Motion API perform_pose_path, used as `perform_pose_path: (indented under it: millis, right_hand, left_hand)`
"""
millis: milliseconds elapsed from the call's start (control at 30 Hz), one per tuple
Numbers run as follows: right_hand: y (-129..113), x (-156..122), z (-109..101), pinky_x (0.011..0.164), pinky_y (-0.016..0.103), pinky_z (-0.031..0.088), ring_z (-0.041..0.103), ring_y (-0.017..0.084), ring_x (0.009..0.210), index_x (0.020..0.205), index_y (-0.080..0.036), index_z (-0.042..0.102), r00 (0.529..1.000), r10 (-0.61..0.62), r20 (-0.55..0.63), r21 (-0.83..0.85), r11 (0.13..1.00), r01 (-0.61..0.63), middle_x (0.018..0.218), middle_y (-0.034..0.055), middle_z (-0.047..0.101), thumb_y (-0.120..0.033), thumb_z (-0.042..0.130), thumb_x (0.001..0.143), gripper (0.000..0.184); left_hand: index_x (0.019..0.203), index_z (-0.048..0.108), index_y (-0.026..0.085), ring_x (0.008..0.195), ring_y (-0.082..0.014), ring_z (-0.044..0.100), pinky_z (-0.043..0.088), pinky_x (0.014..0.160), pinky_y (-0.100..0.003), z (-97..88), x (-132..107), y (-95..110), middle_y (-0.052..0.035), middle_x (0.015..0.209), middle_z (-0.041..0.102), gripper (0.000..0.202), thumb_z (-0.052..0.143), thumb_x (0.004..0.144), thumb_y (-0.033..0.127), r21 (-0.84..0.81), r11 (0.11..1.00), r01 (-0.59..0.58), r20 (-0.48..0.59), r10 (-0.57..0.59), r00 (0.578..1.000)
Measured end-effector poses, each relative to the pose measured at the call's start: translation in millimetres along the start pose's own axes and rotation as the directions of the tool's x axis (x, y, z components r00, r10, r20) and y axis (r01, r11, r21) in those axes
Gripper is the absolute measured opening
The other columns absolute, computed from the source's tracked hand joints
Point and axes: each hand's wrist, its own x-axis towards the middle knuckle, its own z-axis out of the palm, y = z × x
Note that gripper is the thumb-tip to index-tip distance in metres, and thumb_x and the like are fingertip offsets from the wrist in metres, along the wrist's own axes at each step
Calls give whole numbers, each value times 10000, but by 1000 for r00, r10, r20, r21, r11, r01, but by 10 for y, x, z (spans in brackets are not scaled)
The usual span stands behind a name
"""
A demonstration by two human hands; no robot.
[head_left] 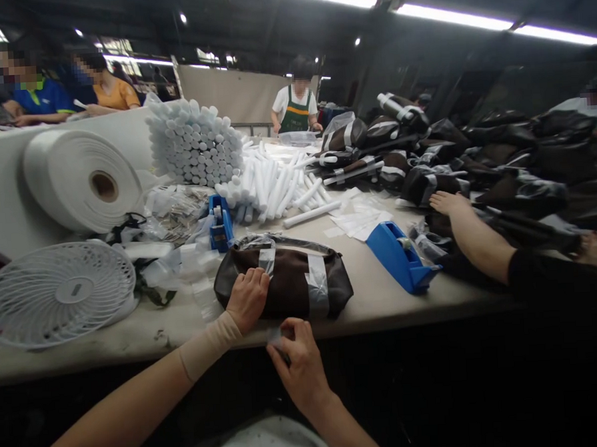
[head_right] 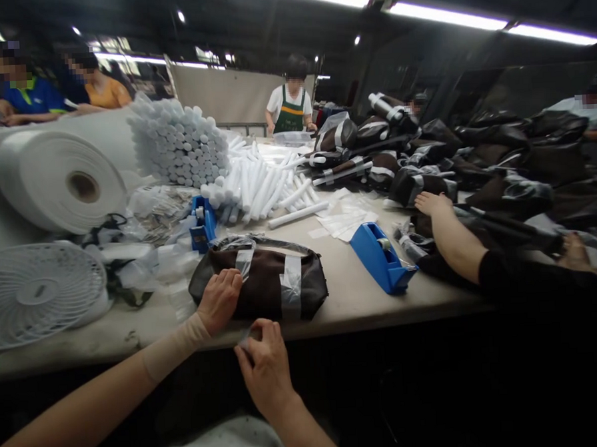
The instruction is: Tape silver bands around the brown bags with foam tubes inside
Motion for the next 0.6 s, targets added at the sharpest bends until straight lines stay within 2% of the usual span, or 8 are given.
perform_pose_path:
  millis: [67, 100, 167, 267, 333, 500, 600]
  right_hand:
    - [-28, 82, 65, 944, 450, 434, 521, 274, 1105, 763, -176, 645, 989, -133, -58, -9, 991, 133, 1257, 121, 564, -210, 602, 882, 132]
    - [-24, 123, 108, 946, 447, 427, 520, 267, 1103, 759, -177, 640, 984, -164, -68, 17, 986, 166, 1256, 111, 572, -209, 603, 885, 135]
    - [18, 176, 192, 883, 406, 449, 551, 232, 1004, 765, -185, 632, 985, -141, -98, 112, 982, 152, 1101, 91, 634, -215, 600, 894, 137]
    - [103, 140, 295, 809, 367, 455, 565, 203, 878, 818, -194, 646, 982, -47, -185, 218, 972, 87, 880, 54, 640, -234, 575, 923, 133]
    - [115, 73, 380, 789, 367, 437, 569, 204, 856, 818, -204, 657, 976, -84, -203, 201, 972, 125, 847, 41, 651, -228, 589, 919, 123]
    - [-43, 86, 669, 742, 346, 427, 566, 207, 867, 764, -203, 675, 954, -290, -70, 152, 943, 298, 849, 25, 702, -210, 645, 887, 127]
    - [-53, 212, 620, 767, 348, 425, 578, 199, 866, 734, -193, 660, 935, -356, 6, 141, 926, 351, 854, 21, 707, -253, 675, 873, 152]
  left_hand:
    - [960, 584, 130, 943, -280, 524, 437, 794, -409, -5, 15, 8, -123, 1023, 592, 218, 377, 927, 71, 12, 1000, 20, -4, -20, 1000]
    - [971, 583, 126, 948, -282, 521, 438, 798, -410, -4, 21, 15, -125, 1024, 587, 220, 375, 925, 69, 18, 999, 35, -7, -35, 999]
    - [986, 578, 120, 947, -287, 517, 440, 798, -415, -2, 37, 31, -128, 1014, 580, 224, 374, 917, 60, 24, 997, 72, -15, -72, 997]
    - [965, 569, 121, 924, -286, 518, 445, 781, -414, -2, 83, 56, -123, 977, 573, 209, 380, 909, 54, 10, 992, 129, -26, -129, 991]
    - [941, 562, 129, 913, -281, 520, 449, 773, -410, -6, 132, 68, -116, 954, 570, 193, 383, 913, 62, -13, 988, 153, -24, -153, 988]
    - [981, 548, 134, 920, -262, 527, 463, 769, -380, -17, 269, 34, -118, 980, 566, 196, 381, 915, 55, -77, 982, 175, 15, -174, 985]
    - [976, 543, 135, 911, -234, 541, 474, 768, -336, -31, 310, -50, -106, 978, 571, 180, 393, 917, 55, -109, 979, 175, 40, -171, 984]
